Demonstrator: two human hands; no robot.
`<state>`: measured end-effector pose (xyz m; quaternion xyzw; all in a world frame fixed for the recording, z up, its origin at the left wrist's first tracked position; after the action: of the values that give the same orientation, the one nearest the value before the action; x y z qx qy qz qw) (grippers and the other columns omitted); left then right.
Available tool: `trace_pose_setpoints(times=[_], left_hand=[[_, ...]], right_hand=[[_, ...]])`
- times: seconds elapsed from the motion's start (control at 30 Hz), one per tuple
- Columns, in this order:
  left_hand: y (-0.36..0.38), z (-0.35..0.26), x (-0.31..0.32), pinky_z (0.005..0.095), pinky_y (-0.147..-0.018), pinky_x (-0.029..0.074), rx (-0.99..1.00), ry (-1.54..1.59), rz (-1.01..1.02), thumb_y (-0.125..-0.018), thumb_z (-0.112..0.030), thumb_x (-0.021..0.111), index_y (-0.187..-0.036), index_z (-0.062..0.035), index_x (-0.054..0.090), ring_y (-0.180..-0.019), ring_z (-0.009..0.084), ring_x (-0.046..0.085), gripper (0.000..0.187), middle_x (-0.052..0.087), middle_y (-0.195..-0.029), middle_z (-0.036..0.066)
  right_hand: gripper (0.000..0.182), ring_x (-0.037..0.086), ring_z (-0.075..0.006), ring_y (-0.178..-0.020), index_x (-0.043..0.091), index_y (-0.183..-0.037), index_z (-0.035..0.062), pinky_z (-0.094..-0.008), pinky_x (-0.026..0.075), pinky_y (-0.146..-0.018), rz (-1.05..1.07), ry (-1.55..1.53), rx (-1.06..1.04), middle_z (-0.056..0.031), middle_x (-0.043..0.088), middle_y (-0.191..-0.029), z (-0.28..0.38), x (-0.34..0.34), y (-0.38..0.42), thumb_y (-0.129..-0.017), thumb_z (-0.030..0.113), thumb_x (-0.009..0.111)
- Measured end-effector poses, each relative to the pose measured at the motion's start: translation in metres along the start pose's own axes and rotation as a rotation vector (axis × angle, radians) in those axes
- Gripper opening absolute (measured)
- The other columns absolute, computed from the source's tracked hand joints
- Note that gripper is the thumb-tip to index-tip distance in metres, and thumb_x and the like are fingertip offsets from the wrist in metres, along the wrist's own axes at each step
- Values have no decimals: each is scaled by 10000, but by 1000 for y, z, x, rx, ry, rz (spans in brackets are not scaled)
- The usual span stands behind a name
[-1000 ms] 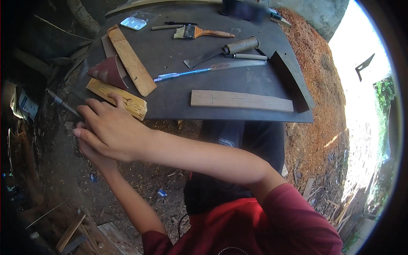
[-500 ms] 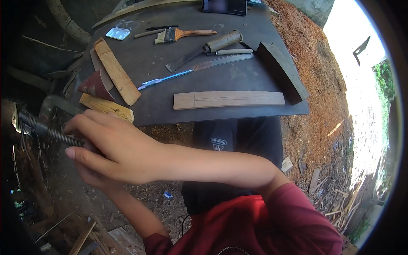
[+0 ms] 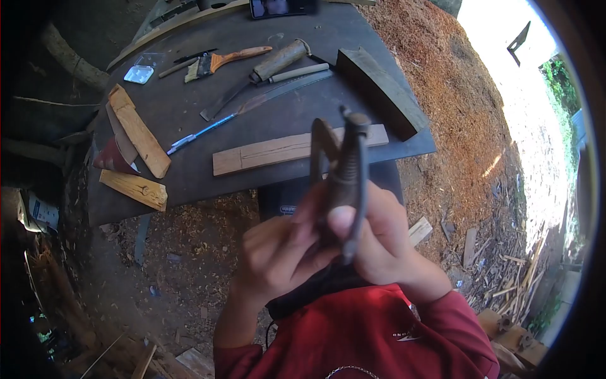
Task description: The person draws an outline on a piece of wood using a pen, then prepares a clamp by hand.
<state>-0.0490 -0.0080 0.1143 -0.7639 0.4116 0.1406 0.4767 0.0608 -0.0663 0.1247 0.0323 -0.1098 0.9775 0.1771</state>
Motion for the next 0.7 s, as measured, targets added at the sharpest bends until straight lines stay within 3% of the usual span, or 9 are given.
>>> trace_pose_setpoints(times=[0.03,0.1,0.2,0.27,0.37,0.5,0.53,0.7], left_hand=[[-8,-4,12,365,-564,507,-36,71,40,-823,-218,847,-933,-36,698,-637,237,643,260,616,-758,54],[-16,-8,29,354,-623,513,-9,114,164,-817,-189,843,-913,-54,703,-680,234,650,217,632,-779,46],[-18,10,25,378,-671,508,-31,23,99,-824,-103,810,-904,-53,706,-710,257,643,141,673,-806,69],[-20,29,10,385,-738,512,-102,-187,16,-830,-31,776,-921,-28,702,-823,273,650,118,681,-863,90],[-16,61,-12,442,-959,491,-271,-389,4,-902,-139,747,-1134,-45,703,-1091,310,632,254,681,-1143,119],[-17,92,-25,461,-1091,443,-396,-443,33,-921,-218,750,-1281,-72,679,-1278,324,580,395,641,-1342,119],[-17,96,-24,463,-1115,431,-429,-427,63,-922,-232,752,-1308,-77,671,-1313,325,565,424,627,-1383,120],[-38,78,5,457,-1115,427,-303,-371,146,-882,-197,781,-1281,-51,680,-1300,325,578,437,654,-1340,127]], right_hand=[[296,692,-125,-861,610,-1142,3,-282,538,-774,-57,-39,6,-60,692,-909,-6,-16,13,-1101,275,502],[431,661,-142,-799,590,-1179,-22,-288,528,-731,-206,-92,47,-63,634,-841,-14,-49,43,-1108,379,450],[447,557,-118,-683,578,-1175,-37,-280,468,-637,-377,-189,191,-30,547,-795,-12,-92,79,-1073,396,526],[399,464,-89,-637,581,-1158,-16,-257,388,-589,-524,-114,223,-6,506,-807,-12,-115,101,-1009,350,635],[340,448,-74,-650,591,-1122,12,-246,350,-582,-608,174,245,9,492,-817,-16,-146,124,-963,299,681],[332,382,-23,-618,591,-1036,41,-214,264,-551,-783,108,331,64,469,-760,-41,-171,153,-935,329,721],[338,372,-24,-597,601,-1084,47,-210,235,-533,-760,119,333,51,460,-749,-52,-177,160,-1002,374,629],[422,392,-36,-618,620,-918,54,-220,252,-558,-717,227,360,47,471,-703,-59,-182,153,-1017,463,583]])
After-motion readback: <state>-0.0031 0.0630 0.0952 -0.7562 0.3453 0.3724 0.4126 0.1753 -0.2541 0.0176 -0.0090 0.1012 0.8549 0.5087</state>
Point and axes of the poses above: each hand's wrist, its own y-axis away from the middle knuckle, its own x-axis out of the palm, z = x × y, the point moved 8 cm from there along -y, towards the middle knuckle
